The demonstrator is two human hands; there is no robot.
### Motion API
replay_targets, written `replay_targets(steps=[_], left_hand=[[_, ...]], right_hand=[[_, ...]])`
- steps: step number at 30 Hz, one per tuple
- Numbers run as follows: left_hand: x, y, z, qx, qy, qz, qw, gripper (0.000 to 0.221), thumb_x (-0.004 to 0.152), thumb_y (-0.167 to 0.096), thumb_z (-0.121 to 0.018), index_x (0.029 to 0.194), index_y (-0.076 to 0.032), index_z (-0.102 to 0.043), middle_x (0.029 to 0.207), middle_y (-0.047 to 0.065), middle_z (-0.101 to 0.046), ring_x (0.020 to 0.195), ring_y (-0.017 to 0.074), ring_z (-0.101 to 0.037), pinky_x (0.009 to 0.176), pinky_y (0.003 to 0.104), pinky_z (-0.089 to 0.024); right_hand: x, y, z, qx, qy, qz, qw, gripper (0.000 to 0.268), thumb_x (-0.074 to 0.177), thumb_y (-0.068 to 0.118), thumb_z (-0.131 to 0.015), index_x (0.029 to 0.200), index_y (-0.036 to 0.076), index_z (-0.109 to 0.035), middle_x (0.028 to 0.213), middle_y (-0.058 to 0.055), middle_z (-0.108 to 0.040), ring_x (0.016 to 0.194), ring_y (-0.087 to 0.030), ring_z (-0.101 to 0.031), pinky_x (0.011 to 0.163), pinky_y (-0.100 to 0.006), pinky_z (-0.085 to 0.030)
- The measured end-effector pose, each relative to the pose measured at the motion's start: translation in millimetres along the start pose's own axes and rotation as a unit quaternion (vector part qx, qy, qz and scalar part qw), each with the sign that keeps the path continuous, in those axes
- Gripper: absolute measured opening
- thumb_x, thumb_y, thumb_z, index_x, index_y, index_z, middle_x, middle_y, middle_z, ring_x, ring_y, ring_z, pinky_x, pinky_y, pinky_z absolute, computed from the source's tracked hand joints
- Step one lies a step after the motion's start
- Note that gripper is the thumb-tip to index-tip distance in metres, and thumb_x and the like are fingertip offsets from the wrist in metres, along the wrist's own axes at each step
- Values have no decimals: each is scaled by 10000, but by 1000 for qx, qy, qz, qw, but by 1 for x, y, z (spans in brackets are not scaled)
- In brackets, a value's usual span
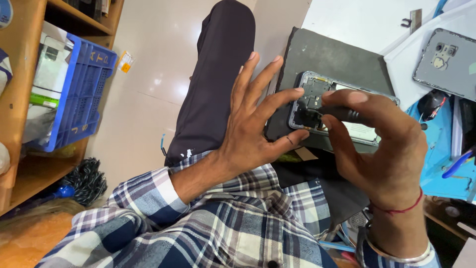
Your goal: The person uses a screwdriver to remove screws from the internal frame of a disassembled smartphone. They systematically unscrew multiple fasteners around the battery and motherboard area and place them on the workbench.
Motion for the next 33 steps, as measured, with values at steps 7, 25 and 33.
replay_targets(steps=[7,25,33], left_hand=[[1,-2,1,-3,-3,-3,1000,623,925,-446,-882,1441,-246,-597,1684,110,-273,1623,366,-58,1364,570,-147],[1,-3,0,3,-4,-5,1000,613,918,-401,-896,1425,-204,-613,1685,126,-258,1620,383,-69,1354,572,-177],[0,-3,-2,5,-13,-6,1000,633,879,-365,-922,1406,-195,-616,1718,134,-281,1611,405,-85,1336,583,-217]], right_hand=[[5,-5,17,-22,57,-14,998,405,928,-86,-754,1156,2,-432,1143,-186,-736,1056,-265,-763,829,-322,-597],[16,-2,25,-227,68,-113,965,493,865,239,-857,1051,-13,-476,863,-148,-737,815,-227,-774,611,-303,-542],[7,-5,21,-201,52,-50,977,490,885,232,-850,1029,-39,-468,1011,-125,-753,867,-234,-774,560,-304,-526]])
Point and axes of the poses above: each hand's wrist, its own x-axis towards the middle knuckle, its own z-axis out of the back of the hand, y = z × x, the point moved 1 cm from there along x, towards the middle knuckle
